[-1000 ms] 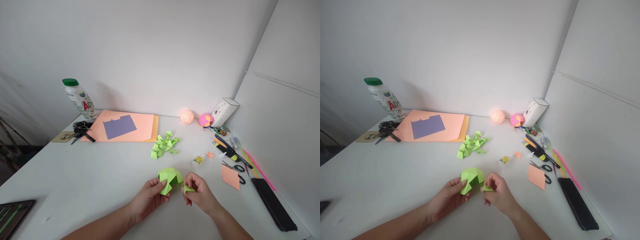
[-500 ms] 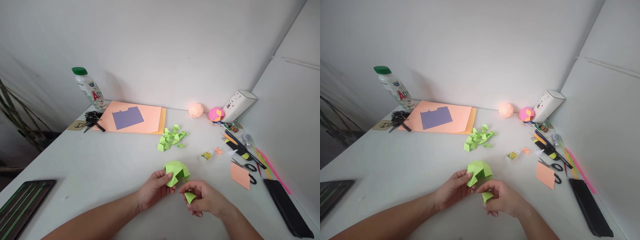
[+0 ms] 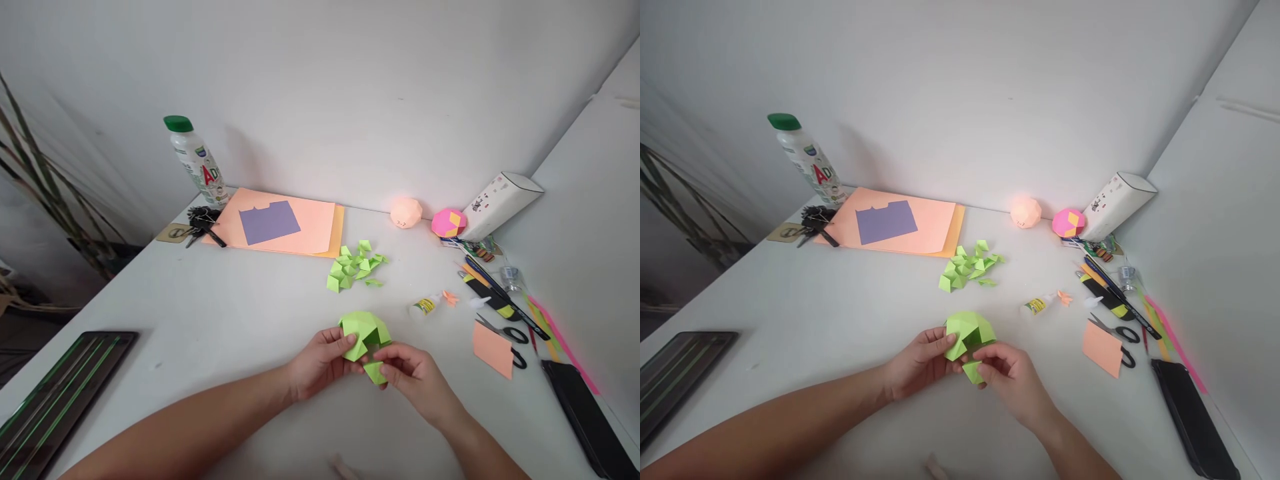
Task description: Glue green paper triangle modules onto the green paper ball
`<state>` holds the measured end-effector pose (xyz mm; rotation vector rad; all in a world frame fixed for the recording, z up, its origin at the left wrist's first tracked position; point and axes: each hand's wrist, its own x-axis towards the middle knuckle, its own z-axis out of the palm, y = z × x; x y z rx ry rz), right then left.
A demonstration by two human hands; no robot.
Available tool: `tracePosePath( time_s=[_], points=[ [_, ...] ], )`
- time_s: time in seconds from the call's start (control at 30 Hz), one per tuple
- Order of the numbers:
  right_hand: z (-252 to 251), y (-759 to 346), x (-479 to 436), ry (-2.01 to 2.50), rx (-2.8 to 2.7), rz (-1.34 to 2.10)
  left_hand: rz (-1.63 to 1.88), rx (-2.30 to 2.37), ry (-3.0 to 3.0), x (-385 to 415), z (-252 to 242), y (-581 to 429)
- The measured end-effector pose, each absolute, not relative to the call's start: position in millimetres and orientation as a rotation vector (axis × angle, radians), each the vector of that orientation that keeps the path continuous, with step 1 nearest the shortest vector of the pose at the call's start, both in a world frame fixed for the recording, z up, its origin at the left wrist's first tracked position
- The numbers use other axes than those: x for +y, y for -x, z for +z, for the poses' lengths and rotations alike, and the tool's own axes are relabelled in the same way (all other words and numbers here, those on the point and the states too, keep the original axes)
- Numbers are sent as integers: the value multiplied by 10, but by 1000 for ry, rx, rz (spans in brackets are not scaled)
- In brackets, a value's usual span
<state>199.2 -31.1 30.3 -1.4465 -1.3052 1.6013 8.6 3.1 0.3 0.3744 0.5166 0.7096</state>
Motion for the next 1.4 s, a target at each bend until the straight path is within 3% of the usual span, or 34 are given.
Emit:
tracePosePath(
  time_s=[0.2, 0.77, 1.4],
  points=[
    [253, -1931, -364, 1591, -1377, 1495, 704, 533, -352, 23, -11, -75],
    [129, -1948, -310, 1382, -892, 2005, 718, 507, -364, 29, -34, -71],
    [162, -1980, -243, 1490, -887, 1824, 752, 513, -434, 25, 1, -86]
  ],
)
